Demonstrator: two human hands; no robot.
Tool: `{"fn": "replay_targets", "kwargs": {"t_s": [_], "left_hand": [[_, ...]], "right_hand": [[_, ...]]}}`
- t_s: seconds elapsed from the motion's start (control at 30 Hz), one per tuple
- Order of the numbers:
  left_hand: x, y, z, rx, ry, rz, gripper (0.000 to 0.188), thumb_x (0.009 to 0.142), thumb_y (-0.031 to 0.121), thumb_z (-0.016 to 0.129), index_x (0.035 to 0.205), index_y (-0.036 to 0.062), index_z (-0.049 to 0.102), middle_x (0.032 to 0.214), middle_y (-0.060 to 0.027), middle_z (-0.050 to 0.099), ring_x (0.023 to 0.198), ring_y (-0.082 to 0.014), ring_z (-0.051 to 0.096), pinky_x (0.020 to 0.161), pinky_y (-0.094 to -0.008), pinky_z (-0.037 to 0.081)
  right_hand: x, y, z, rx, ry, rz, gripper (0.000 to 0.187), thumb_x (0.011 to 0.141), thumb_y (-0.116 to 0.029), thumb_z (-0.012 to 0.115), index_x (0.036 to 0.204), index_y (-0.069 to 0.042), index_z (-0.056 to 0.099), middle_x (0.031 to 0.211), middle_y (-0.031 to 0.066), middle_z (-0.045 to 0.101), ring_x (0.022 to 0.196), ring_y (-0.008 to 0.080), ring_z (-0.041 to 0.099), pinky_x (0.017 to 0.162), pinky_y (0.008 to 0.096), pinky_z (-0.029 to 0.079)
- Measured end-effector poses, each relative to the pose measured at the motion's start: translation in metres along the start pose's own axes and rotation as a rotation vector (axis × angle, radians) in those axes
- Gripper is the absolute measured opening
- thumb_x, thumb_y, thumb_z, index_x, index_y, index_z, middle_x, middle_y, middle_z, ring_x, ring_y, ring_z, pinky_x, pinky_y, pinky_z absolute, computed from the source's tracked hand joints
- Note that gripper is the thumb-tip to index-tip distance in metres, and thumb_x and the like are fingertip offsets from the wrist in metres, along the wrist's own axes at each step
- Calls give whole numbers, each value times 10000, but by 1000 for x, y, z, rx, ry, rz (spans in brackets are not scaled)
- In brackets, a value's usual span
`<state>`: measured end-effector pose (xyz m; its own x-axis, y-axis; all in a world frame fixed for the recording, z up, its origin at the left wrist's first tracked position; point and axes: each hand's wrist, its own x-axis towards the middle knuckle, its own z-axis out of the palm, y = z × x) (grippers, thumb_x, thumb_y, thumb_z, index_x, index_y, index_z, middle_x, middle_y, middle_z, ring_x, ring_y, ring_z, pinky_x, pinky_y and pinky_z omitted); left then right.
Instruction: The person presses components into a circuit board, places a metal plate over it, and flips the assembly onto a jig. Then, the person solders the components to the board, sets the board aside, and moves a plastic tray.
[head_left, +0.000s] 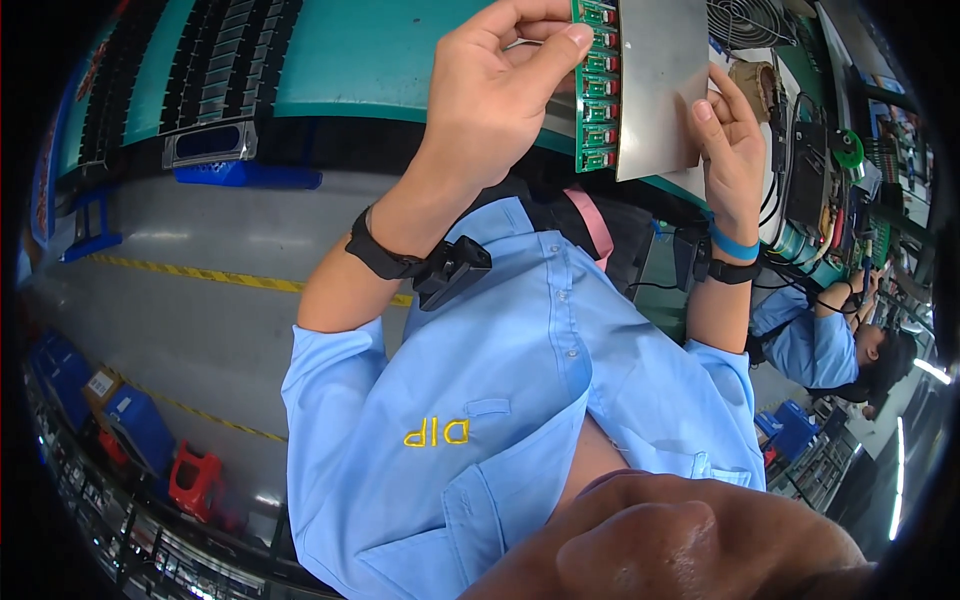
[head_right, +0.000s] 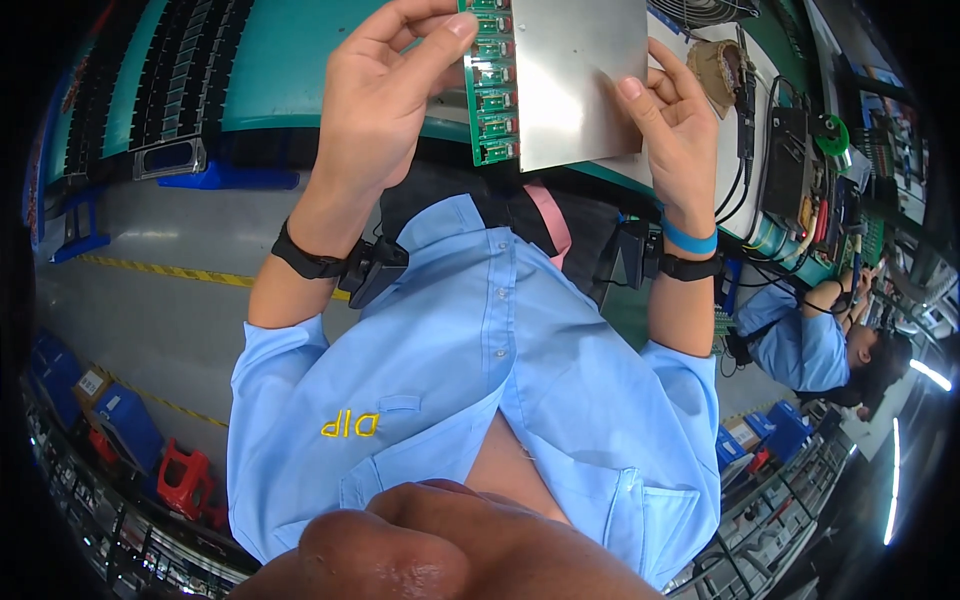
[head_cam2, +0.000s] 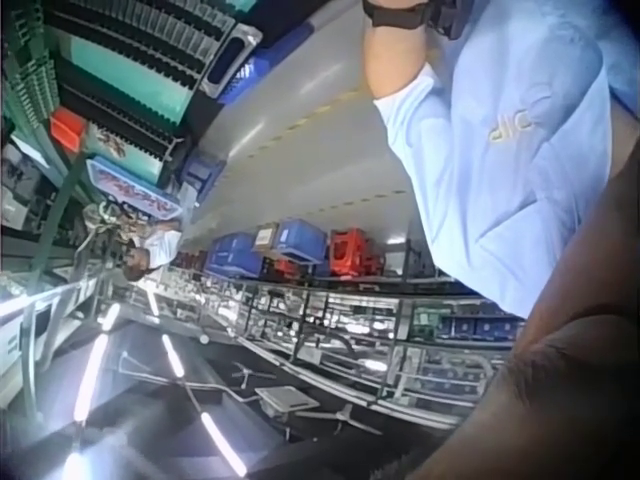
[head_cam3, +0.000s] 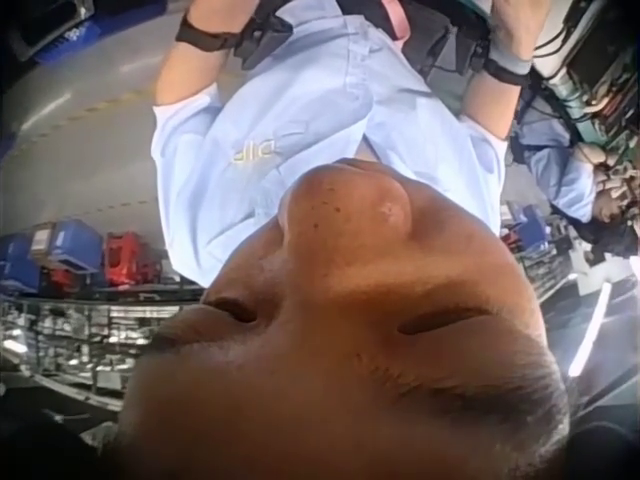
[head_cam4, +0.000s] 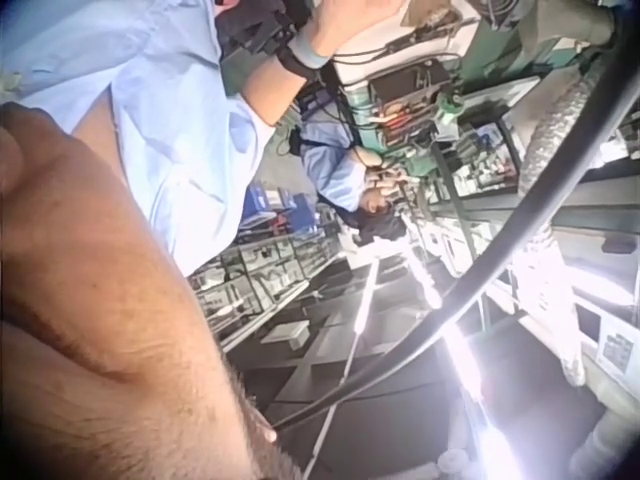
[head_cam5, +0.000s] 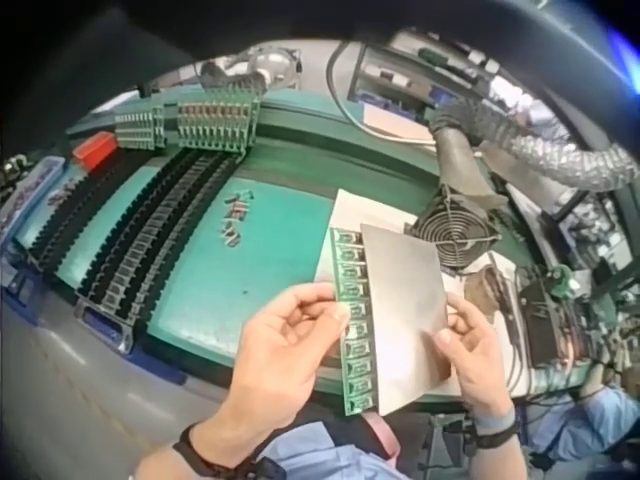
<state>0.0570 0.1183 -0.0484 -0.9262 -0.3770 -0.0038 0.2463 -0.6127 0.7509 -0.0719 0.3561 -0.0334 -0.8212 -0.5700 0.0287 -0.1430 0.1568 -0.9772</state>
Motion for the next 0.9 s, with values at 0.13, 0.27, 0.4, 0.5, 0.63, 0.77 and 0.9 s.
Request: {"fn": "replay_targets", "kwargs": {"t_s": [0.13,0.27,0.4,0.5,0.63,0.77,0.9], "left_hand": [[-4,-2,7,66,-26,95,282,993,51,682,1229,-87,614,1068,-125,710,947,-156,703,813,-281,588],[-6,2,12,96,-38,114,269,987,37,686,1208,-103,624,1042,-132,717,954,-138,703,806,-267,593],[-7,2,13,90,-40,58,267,985,29,686,1206,-107,624,1039,-133,722,948,-129,699,809,-255,586],[-6,3,15,108,-47,39,267,985,23,684,1211,-105,622,1042,-126,717,947,-124,693,814,-249,578],[-9,2,19,181,-50,41,272,982,10,685,1220,-94,606,1052,-106,699,955,-120,681,825,-242,561],[-10,-1,18,282,-91,49,293,953,-12,717,1194,-68,559,1066,-85,667,969,-123,668,835,-242,542],[-7,-4,27,459,-72,58,357,889,-27,790,1109,-12,510,1045,-70,636,957,-132,661,851,-261,538]], "right_hand": [[4,-7,6,80,81,15,683,973,-144,739,1519,72,392,1248,173,692,1137,195,676,1004,311,533],[14,-7,-2,217,-34,116,719,934,-126,775,1512,65,393,1255,196,692,1140,218,690,998,331,552],[19,-8,0,315,-63,121,716,911,-86,786,1500,54,403,1237,190,699,1118,222,702,973,333,564],[20,-14,-1,275,-95,157,658,909,-56,767,1466,24,426,1251,150,703,1122,201,703,998,314,540],[13,-19,5,301,-5,117,645,883,-20,785,1429,16,445,1203,128,717,1093,194,708,977,300,544],[3,-27,9,287,47,136,698,850,-1,813,1432,19,428,1187,120,717,1079,184,696,995,319,534],[-5,-22,13,309,138,-97,720,822,-16,846,1409,16,430,1157,118,715,1044,180,689,983,339,531]]}}
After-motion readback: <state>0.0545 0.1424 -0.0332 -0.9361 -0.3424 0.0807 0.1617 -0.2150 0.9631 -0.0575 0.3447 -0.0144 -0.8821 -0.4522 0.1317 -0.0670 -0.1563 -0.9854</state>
